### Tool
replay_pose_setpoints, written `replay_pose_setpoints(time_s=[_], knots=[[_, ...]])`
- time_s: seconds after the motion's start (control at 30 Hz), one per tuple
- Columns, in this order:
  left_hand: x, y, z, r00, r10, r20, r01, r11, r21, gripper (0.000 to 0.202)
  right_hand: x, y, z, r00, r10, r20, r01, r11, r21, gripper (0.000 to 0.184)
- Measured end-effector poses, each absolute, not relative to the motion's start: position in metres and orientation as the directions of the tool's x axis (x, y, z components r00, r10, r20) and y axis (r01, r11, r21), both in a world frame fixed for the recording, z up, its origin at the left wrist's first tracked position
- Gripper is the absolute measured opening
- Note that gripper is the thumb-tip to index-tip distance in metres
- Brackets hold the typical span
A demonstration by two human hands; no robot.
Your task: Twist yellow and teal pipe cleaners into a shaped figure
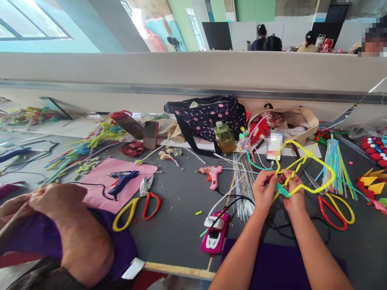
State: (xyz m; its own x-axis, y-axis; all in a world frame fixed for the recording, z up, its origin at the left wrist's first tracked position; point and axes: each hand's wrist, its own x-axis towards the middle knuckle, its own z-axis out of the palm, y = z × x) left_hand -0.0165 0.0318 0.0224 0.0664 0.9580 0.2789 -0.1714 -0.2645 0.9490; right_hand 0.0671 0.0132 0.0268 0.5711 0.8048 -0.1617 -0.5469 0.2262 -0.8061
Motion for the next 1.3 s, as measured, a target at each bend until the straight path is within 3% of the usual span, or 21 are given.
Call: replay_pose_setpoints(time_s=[0.13,0.27,0.33,0.43,0.53,0.67,0.73,0.93,1.3], knots=[[-0.019,0.037,0.017,-0.066,0.967,0.246,-0.140,-0.253,0.957,0.018,0.079,0.014,0.027,0.716,0.686,-0.130,-0.459,0.322,-0.828,0.024],[-0.019,0.039,0.015,-0.142,0.946,0.291,-0.054,-0.301,0.952,0.016,0.089,0.006,0.034,0.899,0.368,0.237,0.038,0.475,-0.879,0.018],[-0.019,0.038,0.015,-0.153,0.935,0.318,-0.017,-0.325,0.946,0.016,0.090,0.001,0.037,0.847,0.262,0.463,0.305,0.473,-0.826,0.018],[-0.019,0.037,0.017,-0.174,0.917,0.360,0.048,-0.357,0.933,0.016,0.086,-0.006,0.040,0.658,0.241,0.714,0.567,0.465,-0.680,0.012],[-0.021,0.038,0.018,-0.206,0.897,0.391,0.110,-0.376,0.920,0.017,0.082,-0.010,0.043,0.544,0.252,0.800,0.643,0.488,-0.590,0.015],[-0.024,0.038,0.021,-0.237,0.863,0.445,0.180,-0.411,0.894,0.014,0.082,-0.016,0.047,0.504,0.164,0.848,0.729,0.445,-0.520,0.029],[-0.024,0.037,0.022,-0.233,0.849,0.474,0.194,-0.437,0.878,0.013,0.082,-0.018,0.048,0.410,0.187,0.893,0.809,0.379,-0.450,0.031],[-0.019,0.030,0.026,-0.125,0.852,0.508,0.153,-0.489,0.859,0.011,0.079,-0.008,0.039,0.180,0.520,0.835,0.896,0.263,-0.357,0.028],[-0.013,0.027,0.018,-0.003,0.911,0.412,-0.064,-0.411,0.909,0.013,0.089,0.001,0.030,0.302,0.597,0.744,0.837,0.208,-0.506,0.026]])
